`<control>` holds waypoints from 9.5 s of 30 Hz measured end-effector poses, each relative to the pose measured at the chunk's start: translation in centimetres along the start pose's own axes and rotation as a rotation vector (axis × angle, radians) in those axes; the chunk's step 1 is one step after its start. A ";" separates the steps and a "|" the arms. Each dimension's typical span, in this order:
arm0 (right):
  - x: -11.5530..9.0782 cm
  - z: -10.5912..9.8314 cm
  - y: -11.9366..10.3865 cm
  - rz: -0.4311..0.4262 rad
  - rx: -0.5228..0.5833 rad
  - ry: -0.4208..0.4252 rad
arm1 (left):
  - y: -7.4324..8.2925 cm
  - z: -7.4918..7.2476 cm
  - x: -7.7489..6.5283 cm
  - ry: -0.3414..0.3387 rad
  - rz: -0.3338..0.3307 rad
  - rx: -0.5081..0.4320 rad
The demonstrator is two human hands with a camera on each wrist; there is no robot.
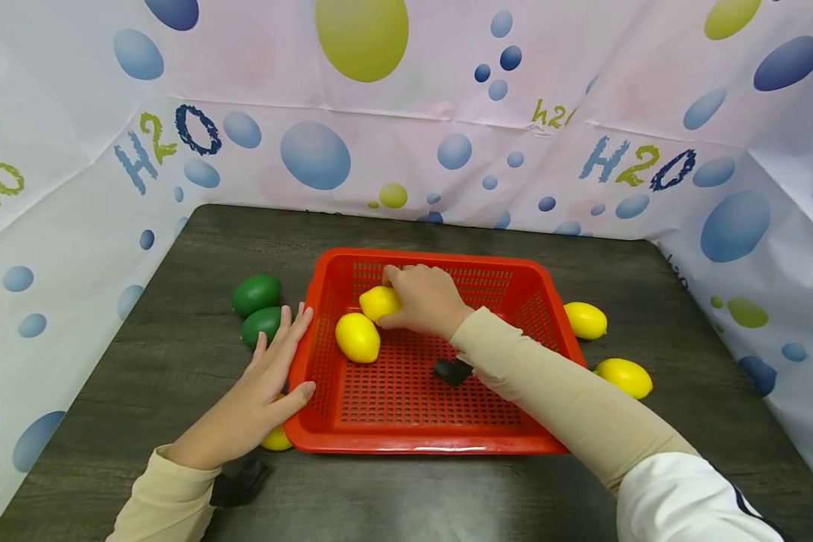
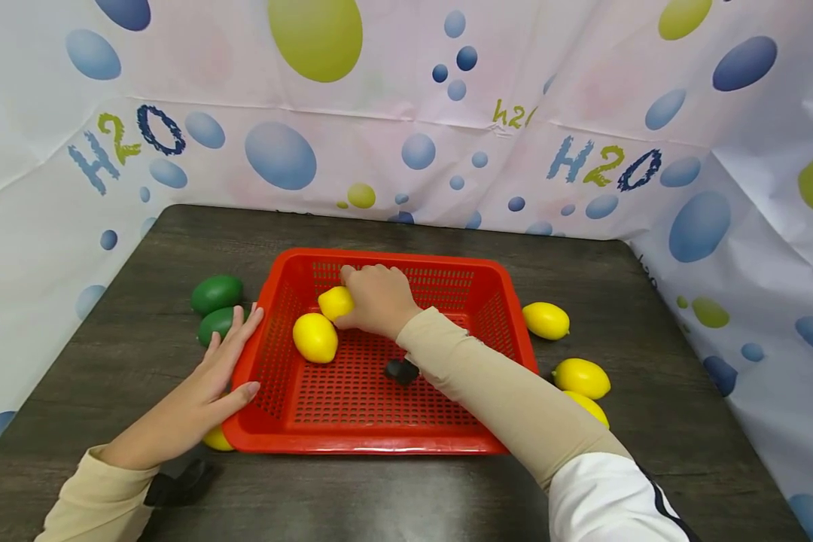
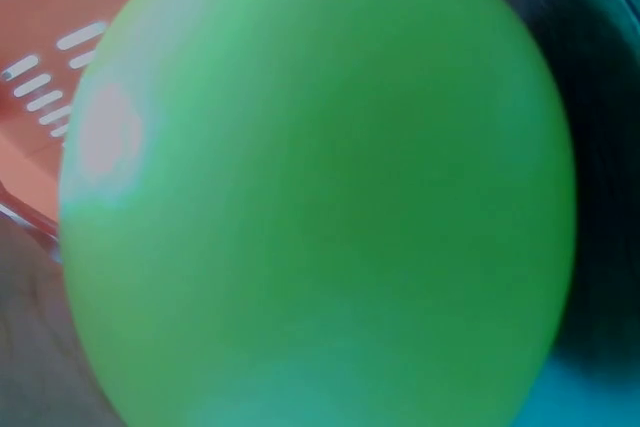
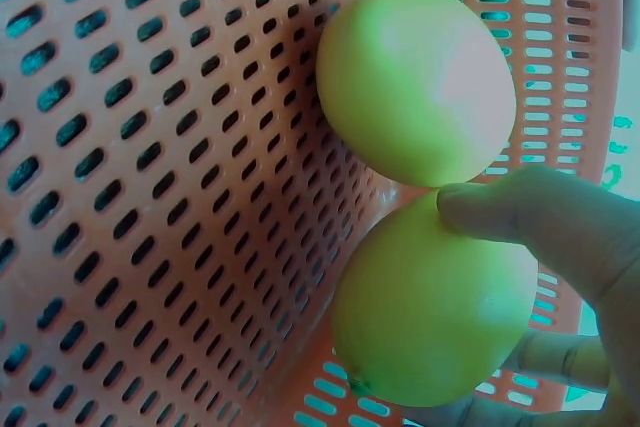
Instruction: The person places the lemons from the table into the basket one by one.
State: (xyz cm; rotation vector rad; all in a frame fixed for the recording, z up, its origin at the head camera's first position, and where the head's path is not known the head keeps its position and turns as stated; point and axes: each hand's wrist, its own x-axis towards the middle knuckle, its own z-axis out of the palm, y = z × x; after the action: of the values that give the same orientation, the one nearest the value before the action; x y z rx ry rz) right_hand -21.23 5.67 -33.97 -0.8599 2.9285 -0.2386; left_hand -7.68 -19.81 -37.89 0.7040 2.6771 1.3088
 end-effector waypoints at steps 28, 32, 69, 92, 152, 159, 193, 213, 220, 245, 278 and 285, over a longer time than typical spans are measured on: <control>0.7 0.6 -1.0 -0.054 -0.026 0.004 | 0.1 -0.1 -0.1 0.001 -0.009 0.006; 0.8 0.7 -1.1 -0.054 -0.029 0.004 | 0.1 -0.1 0.0 0.000 -0.010 0.010; 1.6 1.3 -2.1 -0.051 -0.056 -0.050 | 0.3 -0.3 0.1 -0.006 -0.013 0.002; 1.3 1.5 -2.3 -0.067 -0.084 -0.047 | 0.3 0.0 -0.1 -0.005 -0.018 0.014; -6.3 -6.7 4.4 0.014 0.031 0.047 | 0.4 0.1 -0.1 0.000 -0.022 0.031; -7.4 -6.9 5.3 0.046 0.046 0.031 | 0.3 0.3 0.0 0.008 -0.015 0.035; -11.9 -8.4 10.9 0.226 0.131 0.027 | 0.1 0.4 -0.1 0.009 -0.010 0.039; -14.8 -7.4 14.4 0.273 0.149 -0.030 | 0.0 0.4 -0.2 0.008 -0.024 0.040; -15.4 -7.3 15.2 0.297 0.166 -0.022 | 0.0 0.4 -0.2 0.011 -0.020 0.043; -17.4 -6.6 17.1 0.377 0.182 -0.042 | -0.2 0.4 0.0 0.012 -0.013 0.015; -22.4 -3.6 18.6 0.427 0.196 -0.072 | 0.1 0.2 0.0 0.005 -0.025 0.027; -22.9 -3.4 18.5 0.438 0.210 -0.094 | -0.1 0.2 -0.1 0.004 -0.020 0.022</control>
State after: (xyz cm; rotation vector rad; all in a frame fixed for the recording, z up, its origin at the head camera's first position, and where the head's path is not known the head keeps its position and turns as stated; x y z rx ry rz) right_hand -12.19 33.88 -33.05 -0.1875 2.8418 -0.4448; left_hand -7.61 -19.77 -38.08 0.6766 2.6983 1.2790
